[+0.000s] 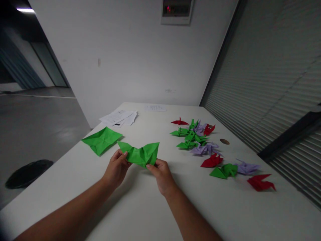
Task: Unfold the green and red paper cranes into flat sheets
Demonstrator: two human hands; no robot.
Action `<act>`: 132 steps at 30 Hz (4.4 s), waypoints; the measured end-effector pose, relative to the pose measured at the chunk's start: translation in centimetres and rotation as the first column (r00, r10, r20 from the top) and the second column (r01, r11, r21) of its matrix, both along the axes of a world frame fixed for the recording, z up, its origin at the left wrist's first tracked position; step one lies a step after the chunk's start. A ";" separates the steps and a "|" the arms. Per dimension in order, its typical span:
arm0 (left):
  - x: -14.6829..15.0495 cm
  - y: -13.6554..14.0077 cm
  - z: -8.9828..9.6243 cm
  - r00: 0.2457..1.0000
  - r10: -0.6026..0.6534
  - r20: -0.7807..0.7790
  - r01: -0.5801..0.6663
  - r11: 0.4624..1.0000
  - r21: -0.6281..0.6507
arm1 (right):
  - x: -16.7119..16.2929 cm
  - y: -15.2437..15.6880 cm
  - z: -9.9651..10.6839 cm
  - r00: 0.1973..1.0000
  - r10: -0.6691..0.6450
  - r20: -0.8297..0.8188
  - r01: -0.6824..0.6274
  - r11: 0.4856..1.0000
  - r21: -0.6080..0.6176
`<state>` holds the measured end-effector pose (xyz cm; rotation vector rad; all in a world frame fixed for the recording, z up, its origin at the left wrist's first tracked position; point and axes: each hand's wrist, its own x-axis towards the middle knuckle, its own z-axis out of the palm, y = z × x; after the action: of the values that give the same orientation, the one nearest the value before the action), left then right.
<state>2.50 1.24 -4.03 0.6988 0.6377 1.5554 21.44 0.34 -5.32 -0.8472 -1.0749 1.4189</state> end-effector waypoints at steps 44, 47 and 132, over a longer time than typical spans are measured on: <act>-0.6 -0.3 -0.5 0.955 -0.291 0.050 0.293 0.954 -0.054 | 2.8 0.0 3.0 0.890 -0.114 -0.441 0.097 0.993 -0.062; -0.5 -0.3 -0.5 0.962 -0.271 0.038 0.272 0.961 -0.041 | 2.9 0.3 2.9 0.874 -0.160 -0.459 0.123 0.986 -0.110; -5.4 1.5 0.0 0.737 -0.674 -0.048 0.665 0.736 -0.127 | 4.5 2.1 0.3 0.990 0.134 -0.048 -0.141 0.963 -0.232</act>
<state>-2.87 2.71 -3.99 0.8125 0.4478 0.8086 25.96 2.49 -5.03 -0.9287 -0.9690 1.6953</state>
